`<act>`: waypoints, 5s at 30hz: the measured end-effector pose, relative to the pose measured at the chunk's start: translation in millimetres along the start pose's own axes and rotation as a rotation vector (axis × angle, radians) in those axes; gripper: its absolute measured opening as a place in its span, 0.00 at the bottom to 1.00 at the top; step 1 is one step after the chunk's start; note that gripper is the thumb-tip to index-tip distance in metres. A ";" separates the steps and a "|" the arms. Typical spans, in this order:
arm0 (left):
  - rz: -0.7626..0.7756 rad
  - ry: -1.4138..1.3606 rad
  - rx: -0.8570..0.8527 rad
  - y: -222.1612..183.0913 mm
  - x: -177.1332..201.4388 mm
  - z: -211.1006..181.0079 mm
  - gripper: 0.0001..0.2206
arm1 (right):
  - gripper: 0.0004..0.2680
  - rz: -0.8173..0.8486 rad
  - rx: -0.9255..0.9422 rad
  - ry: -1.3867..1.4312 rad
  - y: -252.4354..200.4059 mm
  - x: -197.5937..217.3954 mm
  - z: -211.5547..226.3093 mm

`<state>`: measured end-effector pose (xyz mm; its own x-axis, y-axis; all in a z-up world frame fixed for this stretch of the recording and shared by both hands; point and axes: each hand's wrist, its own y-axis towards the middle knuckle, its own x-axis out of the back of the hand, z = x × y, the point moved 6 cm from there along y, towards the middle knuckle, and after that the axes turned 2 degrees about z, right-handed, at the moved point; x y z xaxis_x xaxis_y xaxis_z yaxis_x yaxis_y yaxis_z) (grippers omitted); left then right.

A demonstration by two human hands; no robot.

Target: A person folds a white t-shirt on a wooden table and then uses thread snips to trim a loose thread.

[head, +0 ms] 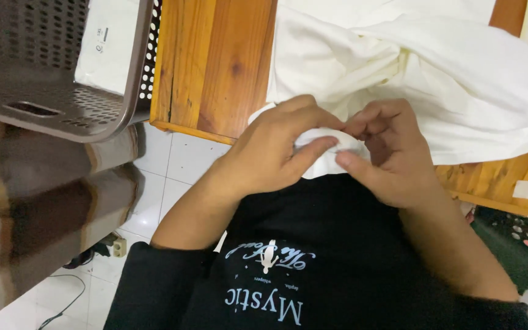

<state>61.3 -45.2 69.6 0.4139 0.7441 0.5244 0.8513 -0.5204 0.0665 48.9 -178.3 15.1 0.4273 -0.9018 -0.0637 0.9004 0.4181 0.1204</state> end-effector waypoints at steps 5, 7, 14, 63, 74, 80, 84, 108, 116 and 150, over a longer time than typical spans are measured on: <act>-0.165 0.004 -0.167 2.0 25.5 -18.5 0.03 | 0.15 -0.197 -0.303 -0.393 -2.4 -0.3 -1.3; -0.188 0.040 -0.185 3.1 31.7 -21.3 0.06 | 0.08 -0.091 -0.244 -0.655 -1.6 -3.4 -3.9; -0.212 0.092 -0.252 2.6 55.9 -7.0 0.03 | 0.05 0.077 -0.090 -0.544 3.4 -11.5 4.7; -0.017 0.186 -0.298 0.5 26.4 3.1 0.03 | 0.06 0.129 -0.371 -0.475 -3.3 -11.0 -6.3; -0.194 0.192 -0.249 -0.9 54.3 34.3 0.02 | 0.05 0.037 -0.192 -0.570 -7.0 8.8 0.9; -0.190 0.178 -0.189 -0.8 51.3 47.5 0.03 | 0.05 -0.053 -0.323 -0.688 -17.3 37.7 6.5; -0.183 0.183 -0.179 0.5 50.6 44.6 0.03 | 0.03 -0.079 -0.449 -0.673 -22.8 46.7 3.9; 0.194 0.168 -0.230 4.3 -38.0 1.5 0.13 | 0.10 0.141 -0.120 -0.669 -20.6 28.1 8.6; 0.069 0.238 -0.263 6.4 -13.6 2.5 0.10 | 0.03 0.018 -0.163 -0.912 -42.6 59.8 9.5; 0.120 0.355 -0.176 39.4 -68.7 -28.7 0.14 | 0.08 -0.021 -0.010 -0.874 -40.7 65.1 39.9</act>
<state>57.2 -128.9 60.5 0.3438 0.4993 0.7953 0.7232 -0.6810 0.1150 36.8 -258.3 45.6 0.1985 -0.6681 0.7171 0.9097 0.3979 0.1189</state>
